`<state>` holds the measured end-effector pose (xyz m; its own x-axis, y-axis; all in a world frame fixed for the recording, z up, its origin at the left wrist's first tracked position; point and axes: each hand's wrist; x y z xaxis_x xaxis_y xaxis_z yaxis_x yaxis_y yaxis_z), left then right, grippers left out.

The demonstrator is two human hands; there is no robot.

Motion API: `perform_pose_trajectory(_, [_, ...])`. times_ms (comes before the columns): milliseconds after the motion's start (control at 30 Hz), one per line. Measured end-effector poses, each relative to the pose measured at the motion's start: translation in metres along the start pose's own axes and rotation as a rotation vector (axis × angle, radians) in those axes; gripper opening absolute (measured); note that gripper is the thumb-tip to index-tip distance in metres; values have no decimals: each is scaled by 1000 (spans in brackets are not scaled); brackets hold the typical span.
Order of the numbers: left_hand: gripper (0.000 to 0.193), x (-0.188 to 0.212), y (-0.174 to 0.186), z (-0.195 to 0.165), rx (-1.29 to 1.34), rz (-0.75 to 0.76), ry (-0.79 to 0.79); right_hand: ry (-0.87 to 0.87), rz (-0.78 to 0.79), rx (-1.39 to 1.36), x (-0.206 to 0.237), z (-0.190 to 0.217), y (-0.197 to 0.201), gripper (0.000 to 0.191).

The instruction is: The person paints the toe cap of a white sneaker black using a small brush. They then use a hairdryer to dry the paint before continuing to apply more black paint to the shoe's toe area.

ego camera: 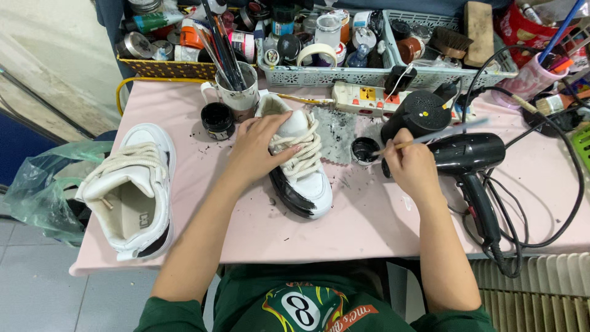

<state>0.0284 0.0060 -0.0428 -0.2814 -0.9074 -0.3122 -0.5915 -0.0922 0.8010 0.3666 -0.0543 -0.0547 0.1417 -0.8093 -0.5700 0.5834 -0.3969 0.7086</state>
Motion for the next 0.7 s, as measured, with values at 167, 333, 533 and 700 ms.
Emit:
perform_pose_trajectory(167, [73, 2, -2, 0, -29, -19, -21, 36, -47, -24, 0, -1, -8, 18])
perform_pose_trajectory(333, [74, 3, -3, -3, -43, -36, -46, 4, -102, -136, 8, -8, -14, 15])
perform_pose_trajectory(533, [75, 5, -2, -6, -55, -70, -35, -97, -440, -546, 35, -4, -6, 13])
perform_pose_trajectory(700, [71, 4, -7, -6, 1, -117, -30, -139, -548, -933, 81, 36, -13, 9])
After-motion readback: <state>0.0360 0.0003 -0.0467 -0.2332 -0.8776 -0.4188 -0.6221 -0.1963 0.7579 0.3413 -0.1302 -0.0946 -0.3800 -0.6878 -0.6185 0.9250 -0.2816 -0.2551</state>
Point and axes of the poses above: each hand's wrist, its own x-axis away from the middle knuckle, its own y-axis out of the back of the hand, z = x × y, and after that the axes turned 12 degrees about y, right-handed
